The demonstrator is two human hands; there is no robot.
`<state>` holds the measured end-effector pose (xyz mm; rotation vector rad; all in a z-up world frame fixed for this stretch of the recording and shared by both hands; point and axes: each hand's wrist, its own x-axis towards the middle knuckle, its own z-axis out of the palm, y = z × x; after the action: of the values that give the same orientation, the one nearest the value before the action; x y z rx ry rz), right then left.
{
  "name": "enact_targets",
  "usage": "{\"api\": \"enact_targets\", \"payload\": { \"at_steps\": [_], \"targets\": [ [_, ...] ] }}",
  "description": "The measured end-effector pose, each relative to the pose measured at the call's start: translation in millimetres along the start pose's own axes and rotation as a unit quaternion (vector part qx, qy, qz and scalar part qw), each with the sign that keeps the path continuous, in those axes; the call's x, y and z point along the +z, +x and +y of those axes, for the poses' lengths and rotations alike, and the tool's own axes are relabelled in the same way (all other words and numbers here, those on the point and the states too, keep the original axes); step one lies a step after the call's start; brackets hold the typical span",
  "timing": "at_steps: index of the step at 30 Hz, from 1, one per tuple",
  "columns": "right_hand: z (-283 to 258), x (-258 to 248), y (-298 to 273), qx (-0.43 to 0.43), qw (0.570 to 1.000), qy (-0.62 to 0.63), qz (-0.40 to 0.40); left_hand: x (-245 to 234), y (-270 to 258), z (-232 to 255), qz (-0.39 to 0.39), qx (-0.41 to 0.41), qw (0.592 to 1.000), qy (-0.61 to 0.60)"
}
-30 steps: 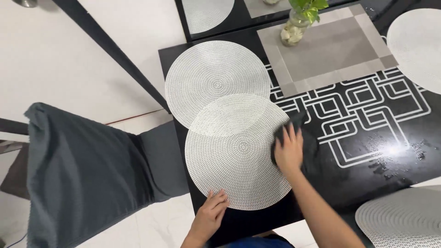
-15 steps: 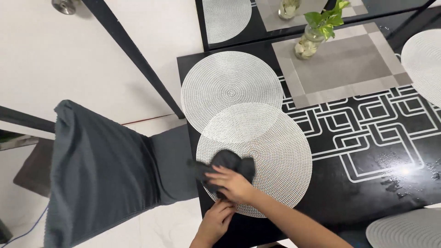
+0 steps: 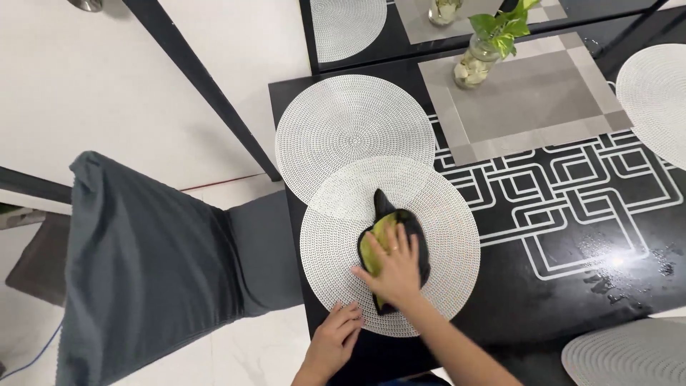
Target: Cleaning a dining table and wiping down placemats using a cleaning cloth.
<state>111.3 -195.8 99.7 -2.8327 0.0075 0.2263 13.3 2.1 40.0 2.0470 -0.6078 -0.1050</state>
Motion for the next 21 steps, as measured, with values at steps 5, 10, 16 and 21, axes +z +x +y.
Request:
{"api": "enact_targets", "payload": {
  "at_steps": [5, 10, 16, 21],
  "targets": [
    [-37.9, 72.6, 35.9, -0.379, 0.92, 0.1, 0.011, 16.7, -13.5, -29.6, -0.024, 0.002, 1.0, -0.001],
    [-34.6, -1.9, 140.2, -0.327, 0.939, -0.032, 0.104, 31.5, -17.4, -49.2, -0.022, -0.018, 1.0, -0.002],
    [96.3, -5.1, 149.1, 0.036, 0.97, -0.029, 0.237, 28.0, -20.7, -45.8, -0.027, -0.04, 0.999, -0.011],
    [39.1, 16.6, 13.5, 0.083, 0.989, -0.029, 0.121, 21.9, -11.2, -44.5, -0.019, -0.027, 0.999, -0.007]
  ]
}}
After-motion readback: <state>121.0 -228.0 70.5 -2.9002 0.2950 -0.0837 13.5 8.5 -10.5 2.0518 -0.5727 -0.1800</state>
